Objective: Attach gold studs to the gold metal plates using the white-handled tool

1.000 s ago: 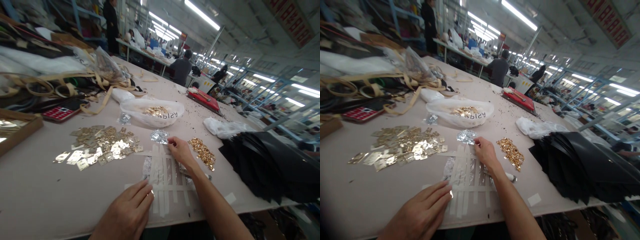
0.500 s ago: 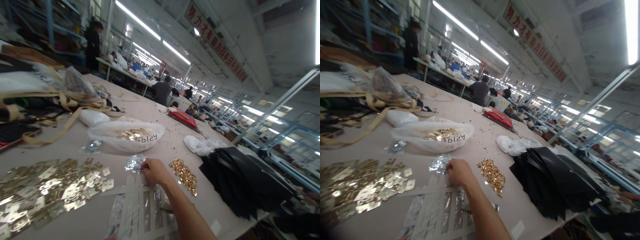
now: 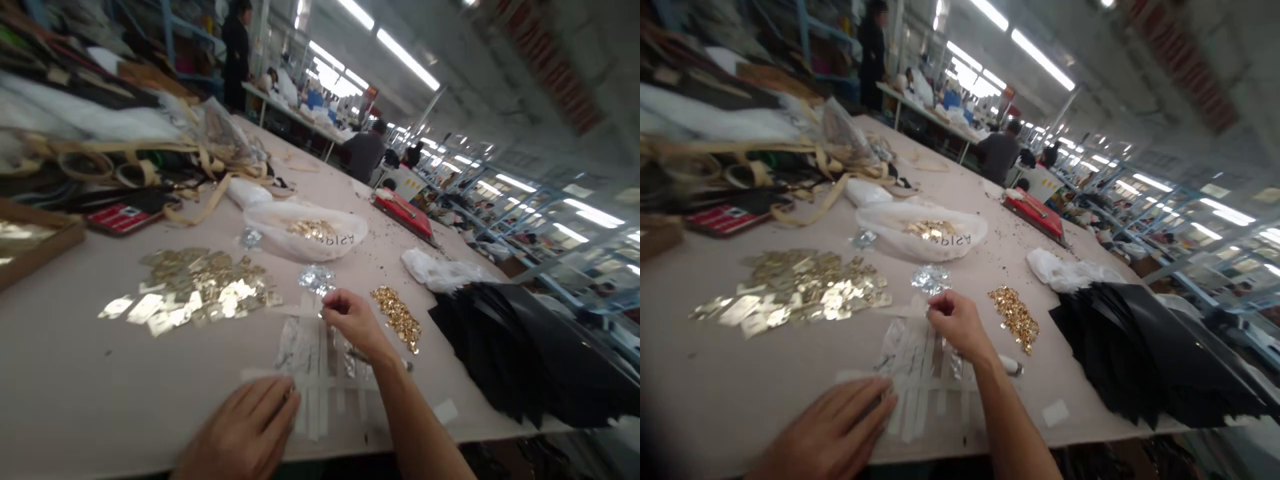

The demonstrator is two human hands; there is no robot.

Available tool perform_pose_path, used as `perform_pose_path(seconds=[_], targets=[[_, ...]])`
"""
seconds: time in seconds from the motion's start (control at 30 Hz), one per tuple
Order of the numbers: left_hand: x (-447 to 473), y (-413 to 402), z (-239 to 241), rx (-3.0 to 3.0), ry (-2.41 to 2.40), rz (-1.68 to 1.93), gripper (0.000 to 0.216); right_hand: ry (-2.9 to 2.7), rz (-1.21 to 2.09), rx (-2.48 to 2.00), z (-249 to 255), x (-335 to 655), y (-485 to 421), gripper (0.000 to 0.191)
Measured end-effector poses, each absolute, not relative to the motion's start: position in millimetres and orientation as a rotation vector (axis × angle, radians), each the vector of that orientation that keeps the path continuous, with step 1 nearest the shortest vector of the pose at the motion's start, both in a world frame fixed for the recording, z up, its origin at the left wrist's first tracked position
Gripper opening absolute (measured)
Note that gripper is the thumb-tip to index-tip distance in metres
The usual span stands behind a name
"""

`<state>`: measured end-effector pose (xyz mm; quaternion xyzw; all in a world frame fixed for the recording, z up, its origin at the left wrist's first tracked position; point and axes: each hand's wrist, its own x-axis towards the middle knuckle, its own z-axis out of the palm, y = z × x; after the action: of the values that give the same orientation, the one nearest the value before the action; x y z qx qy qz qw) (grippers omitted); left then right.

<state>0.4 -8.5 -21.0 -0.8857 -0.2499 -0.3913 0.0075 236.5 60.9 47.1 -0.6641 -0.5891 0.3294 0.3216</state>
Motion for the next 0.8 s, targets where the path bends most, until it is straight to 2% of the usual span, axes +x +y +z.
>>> perform_pose_path(seconds=[0.13,0.27,0.8], targets=[[3,-17,-6,-2.810,-0.897,-1.239,0.027,-1.434,1.177,-1.575,45,217,21,0.016],[4,-20,-10,-2.847,-0.868,-1.209,0.024,-1.468,1.298,-1.559,41,204,-4,0.015],[1,-19,-9,-2.845,-0.867,-1.244,0.025,-1.646,1.128,-1.781,50,191,-15,0.019]])
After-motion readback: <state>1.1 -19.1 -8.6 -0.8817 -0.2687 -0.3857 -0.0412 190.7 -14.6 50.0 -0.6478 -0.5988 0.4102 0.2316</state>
